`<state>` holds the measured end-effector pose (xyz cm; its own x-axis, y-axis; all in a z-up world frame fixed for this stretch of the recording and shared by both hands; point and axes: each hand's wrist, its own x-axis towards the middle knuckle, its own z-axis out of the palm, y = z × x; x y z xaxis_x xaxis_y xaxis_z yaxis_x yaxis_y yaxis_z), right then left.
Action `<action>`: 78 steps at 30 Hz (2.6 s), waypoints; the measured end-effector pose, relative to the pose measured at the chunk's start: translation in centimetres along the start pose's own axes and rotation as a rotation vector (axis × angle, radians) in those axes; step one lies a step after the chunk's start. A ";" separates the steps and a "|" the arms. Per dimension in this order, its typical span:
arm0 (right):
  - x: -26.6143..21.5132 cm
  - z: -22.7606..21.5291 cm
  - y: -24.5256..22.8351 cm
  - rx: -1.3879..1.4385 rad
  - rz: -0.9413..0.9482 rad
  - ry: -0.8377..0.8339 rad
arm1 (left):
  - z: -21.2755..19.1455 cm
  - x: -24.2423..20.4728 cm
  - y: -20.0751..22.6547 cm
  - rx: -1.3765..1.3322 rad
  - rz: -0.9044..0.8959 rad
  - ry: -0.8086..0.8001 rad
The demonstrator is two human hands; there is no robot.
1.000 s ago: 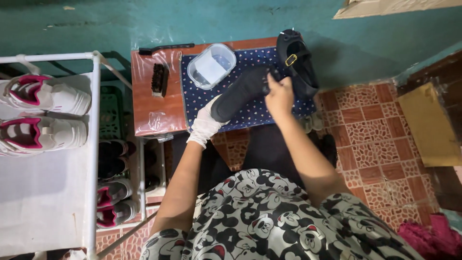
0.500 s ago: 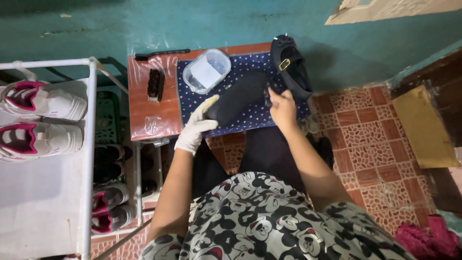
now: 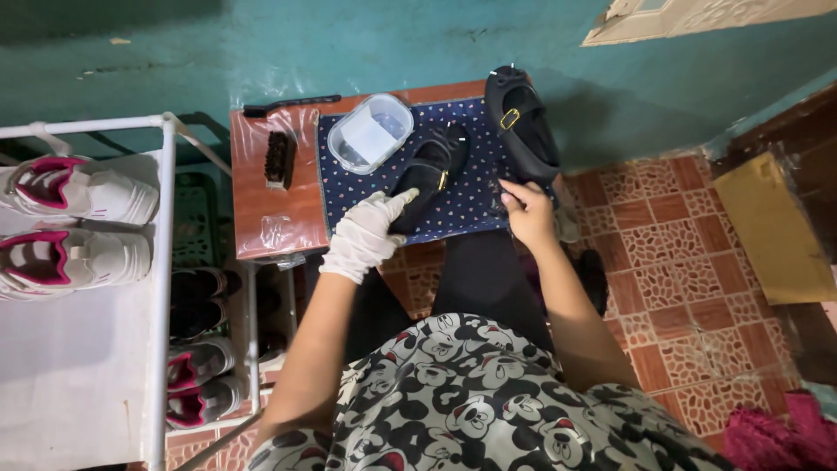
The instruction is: The person cleans a pair of black shoes using a brush and a cloth. They scrub the soles and uppers of both shoes, wipe them down, and then place them on a nearby shoe rack.
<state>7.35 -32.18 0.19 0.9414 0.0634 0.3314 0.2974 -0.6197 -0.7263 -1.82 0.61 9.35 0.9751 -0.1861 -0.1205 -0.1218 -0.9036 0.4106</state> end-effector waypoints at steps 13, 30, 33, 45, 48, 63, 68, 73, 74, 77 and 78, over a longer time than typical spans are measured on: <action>3.3 8.1 -2.6 -0.035 -0.396 0.080 | 0.6 -0.2 4.4 -0.003 -0.161 0.013; 7.7 3.9 -5.0 -0.205 -0.249 0.074 | 6.2 1.7 2.4 0.251 -0.122 0.283; 6.1 5.4 -3.7 -0.347 -0.092 0.057 | 6.3 1.8 2.4 0.228 -0.145 0.263; 1.8 8.0 -0.3 -0.359 -0.372 0.265 | 9.0 3.1 0.9 0.168 -0.155 0.276; 0.3 6.9 0.5 -0.383 -0.393 0.231 | 9.1 3.4 1.2 0.141 -0.192 0.243; 0.6 8.7 -5.2 -0.192 -0.479 0.205 | 8.4 3.2 1.7 0.194 -0.206 0.230; -0.3 6.1 -4.2 -0.148 -0.456 0.166 | 8.3 3.0 1.8 0.181 -0.208 0.217; 1.9 1.7 -6.2 -0.019 -0.378 0.023 | 16.3 6.4 -1.1 0.220 -0.205 0.390; 2.7 0.9 -7.4 -0.013 -0.403 0.050 | 18.2 7.4 -1.8 0.246 -0.204 0.516; 3.6 1.5 -10.2 -0.031 -0.438 0.070 | 12.2 3.2 2.2 0.301 -0.157 0.614; 3.6 2.2 -10.9 -0.054 -0.444 0.061 | 8.1 1.4 4.8 0.329 -0.111 0.584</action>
<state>7.89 -23.47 8.00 0.7125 0.2873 0.6401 0.6603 -0.5831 -0.4733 -2.57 -7.07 3.88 0.9139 0.0696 0.4000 0.0247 -0.9929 0.1165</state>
